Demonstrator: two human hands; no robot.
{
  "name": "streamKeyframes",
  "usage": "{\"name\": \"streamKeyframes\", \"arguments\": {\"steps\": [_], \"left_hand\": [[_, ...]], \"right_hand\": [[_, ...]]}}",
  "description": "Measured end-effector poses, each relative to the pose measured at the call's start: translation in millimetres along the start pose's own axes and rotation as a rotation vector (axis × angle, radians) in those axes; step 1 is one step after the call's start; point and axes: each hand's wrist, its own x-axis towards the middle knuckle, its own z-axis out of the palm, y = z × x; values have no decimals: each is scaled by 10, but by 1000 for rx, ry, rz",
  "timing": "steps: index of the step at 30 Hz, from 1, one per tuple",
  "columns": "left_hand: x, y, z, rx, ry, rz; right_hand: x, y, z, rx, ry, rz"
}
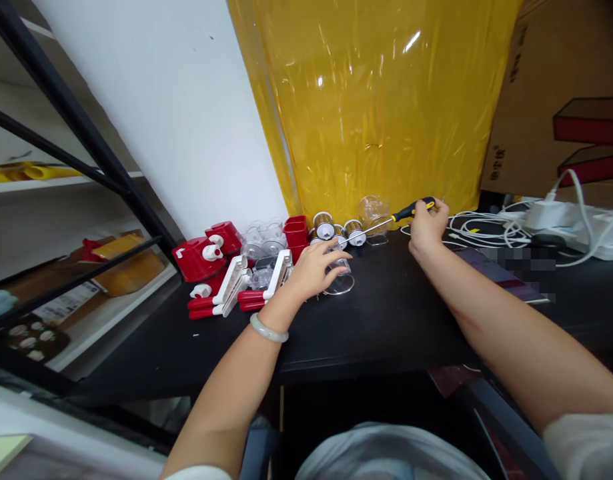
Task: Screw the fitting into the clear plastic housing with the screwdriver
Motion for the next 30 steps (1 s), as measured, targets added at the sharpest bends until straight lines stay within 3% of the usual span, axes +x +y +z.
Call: {"name": "streamKeyframes", "arguments": {"steps": [6, 10, 23, 30], "left_hand": [[2, 4, -3, -5, -1, -2], [1, 3, -1, -5, -5, -8], [3, 5, -3, -1, -2, 0], [2, -9, 0, -8, -5, 4]], "right_hand": [[9, 10, -3, 12, -42, -3], [-34, -38, -4, 21, -20, 49], [-55, -44, -22, -50, -13, -16], [-32, -71, 2, 29, 10, 28]]}}
